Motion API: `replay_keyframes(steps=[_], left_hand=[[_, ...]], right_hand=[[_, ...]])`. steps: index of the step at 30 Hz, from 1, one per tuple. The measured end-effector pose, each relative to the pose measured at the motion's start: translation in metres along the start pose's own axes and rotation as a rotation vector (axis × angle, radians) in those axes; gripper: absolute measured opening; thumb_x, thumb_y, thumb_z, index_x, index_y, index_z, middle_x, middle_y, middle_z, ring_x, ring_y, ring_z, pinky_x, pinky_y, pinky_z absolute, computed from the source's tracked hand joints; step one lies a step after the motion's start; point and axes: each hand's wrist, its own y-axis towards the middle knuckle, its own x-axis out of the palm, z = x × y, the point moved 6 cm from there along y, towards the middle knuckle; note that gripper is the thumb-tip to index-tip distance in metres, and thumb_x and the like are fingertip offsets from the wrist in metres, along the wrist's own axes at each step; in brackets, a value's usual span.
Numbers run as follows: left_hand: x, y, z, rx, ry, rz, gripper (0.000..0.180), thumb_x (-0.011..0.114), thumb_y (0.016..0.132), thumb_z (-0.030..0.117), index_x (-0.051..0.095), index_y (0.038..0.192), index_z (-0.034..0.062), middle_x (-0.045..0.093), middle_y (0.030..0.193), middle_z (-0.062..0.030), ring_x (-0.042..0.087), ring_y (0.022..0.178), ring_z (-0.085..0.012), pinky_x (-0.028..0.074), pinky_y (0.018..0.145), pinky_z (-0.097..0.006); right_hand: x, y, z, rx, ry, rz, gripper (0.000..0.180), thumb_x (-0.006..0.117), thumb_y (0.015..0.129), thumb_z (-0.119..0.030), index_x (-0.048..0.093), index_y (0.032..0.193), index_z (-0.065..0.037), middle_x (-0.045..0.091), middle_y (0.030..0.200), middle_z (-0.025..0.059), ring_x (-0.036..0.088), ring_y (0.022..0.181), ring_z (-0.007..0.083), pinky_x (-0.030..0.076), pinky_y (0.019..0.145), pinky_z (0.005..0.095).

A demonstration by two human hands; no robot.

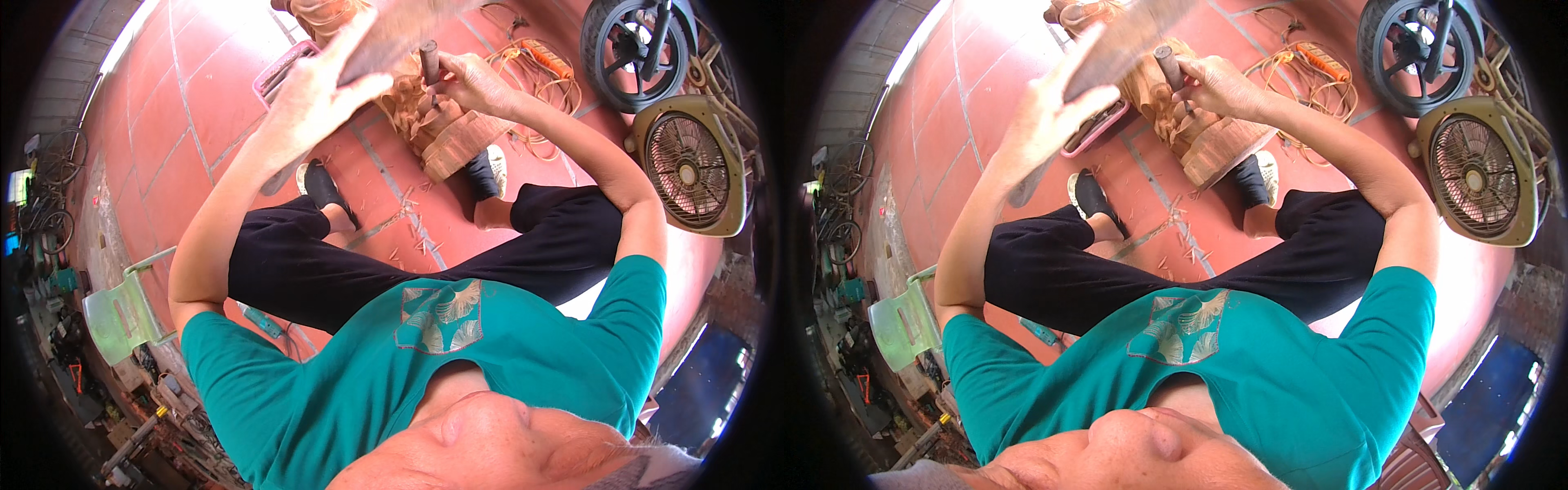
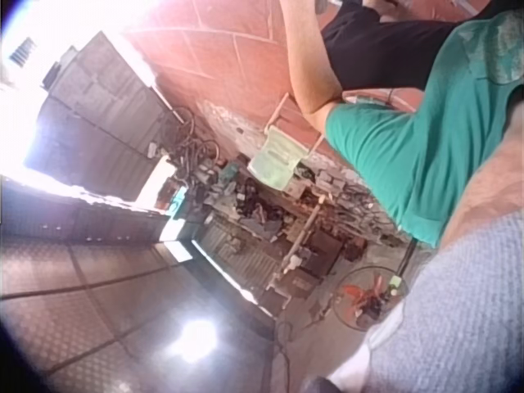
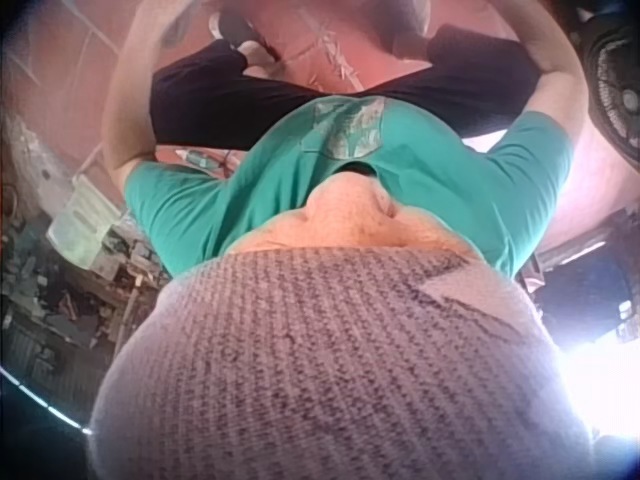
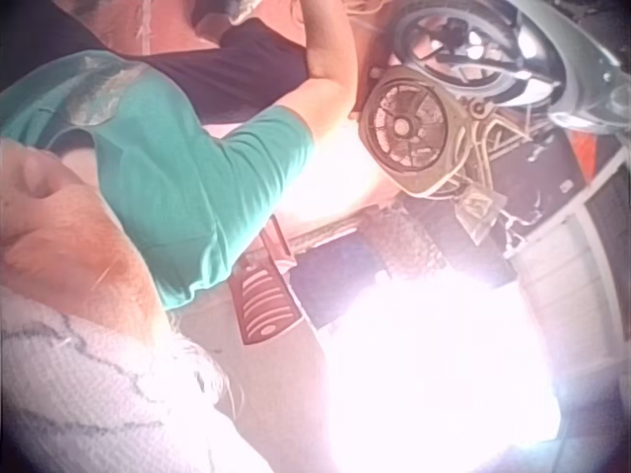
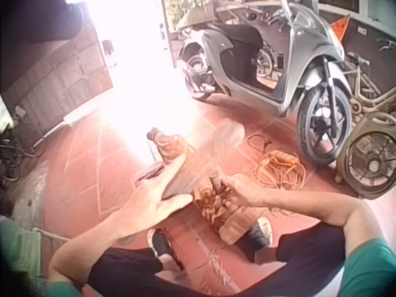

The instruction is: The person sits on the floor and carves a wooden sculpture using a chisel and mallet. They repeatedly strike the chisel to shape the wood, occasionally adjusting the tool and the sculpture's position.

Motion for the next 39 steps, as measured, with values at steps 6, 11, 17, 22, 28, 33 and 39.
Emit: replay_keyframes(steps=[6,11,17,22,28,33,39], left_hand=[[-0.007,-0.001,-0.002,-0.132,-0.08,-0.083,0.074,0.072,0.092,0.035,0.038,0.153,0.0101,0.068,0.106,-0.0257,0.07,0.088,-0.027,0.052,0.085,-0.041],[-0.017,0.002,0.016,-0.196,-0.28,0.012,0.071,0.072,0.093,0.028,0.039,0.153,0.01,0.063,0.124,-0.021,0.064,0.107,-0.027,0.048,0.097,-0.039],[0.001,-0.006,-0.015,-0.254,0.123,-0.247,0.077,0.069,0.092,0.046,0.038,0.153,0.01,0.07,0.092,-0.0223,0.069,0.077,-0.0318,0.053,0.079,-0.042],[0.0,-0.005,-0.016,-0.251,0.011,-0.226,0.077,0.07,0.09,0.046,0.041,0.151,0.0096,0.07,0.102,-0.0236,0.069,0.088,-0.0317,0.052,0.084,-0.043],[-0.004,-0.005,-0.026,-0.18,0.041,-0.128,0.074,0.071,0.09,0.044,0.043,0.149,0.0094,0.068,0.112,-0.026,0.068,0.101,-0.0329,0.051,0.091,-0.042],[-0.011,-0.001,-0.004,-0.289,-0.062,-0.169,0.069,0.071,0.094,0.032,0.042,0.152,0.0108,0.063,0.134,-0.0183,0.06,0.122,-0.0229,0.046,0.104,-0.037],[0.0,-0.003,-0.005,-0.094,0.018,-0.104,0.072,0.072,0.092,0.037,0.041,0.151,0.0104,0.066,0.109,-0.0242,0.066,0.1,-0.0337,0.05,0.091,-0.041]], right_hand=[[-0.001,0.005,-0.001,-0.063,-0.049,0.031,0.027,0.076,0.084,-0.021,0.056,0.089,-0.003,0.069,0.08,0.017,0.07,0.078,0.0366,0.053,0.068,0.0447],[0.0,0.004,0.003,-0.029,-0.044,0.046,0.028,0.076,0.084,-0.023,0.056,0.089,-0.003,0.069,0.078,0.017,0.069,0.076,0.0368,0.053,0.067,0.0447],[0.001,0.003,0.005,0.178,0.126,-0.051,0.025,0.076,0.085,-0.019,0.059,0.092,-0.002,0.071,0.083,0.0168,0.072,0.077,0.0296,0.055,0.07,0.0394],[-0.016,-0.002,0.043,0.126,0.128,0.176,0.036,0.08,0.085,-0.027,0.065,0.097,0.003,0.073,0.09,0.0141,0.072,0.084,0.0236,0.056,0.075,0.0364],[-0.015,0.001,-0.002,0.104,-0.002,0.035,0.026,0.077,0.086,-0.02,0.062,0.099,-0.002,0.071,0.087,0.015,0.071,0.083,0.0285,0.054,0.075,0.039],[-0.011,0.0,0.004,0.097,0.018,0.009,0.022,0.073,0.087,-0.014,0.06,0.102,-0.004,0.071,0.087,0.0144,0.071,0.083,0.0291,0.053,0.075,0.0398],[-0.01,0.001,-0.002,0.04,0.038,-0.004,0.022,0.074,0.086,-0.014,0.058,0.097,-0.004,0.069,0.084,0.0163,0.07,0.081,0.0337,0.053,0.073,0.0414]])
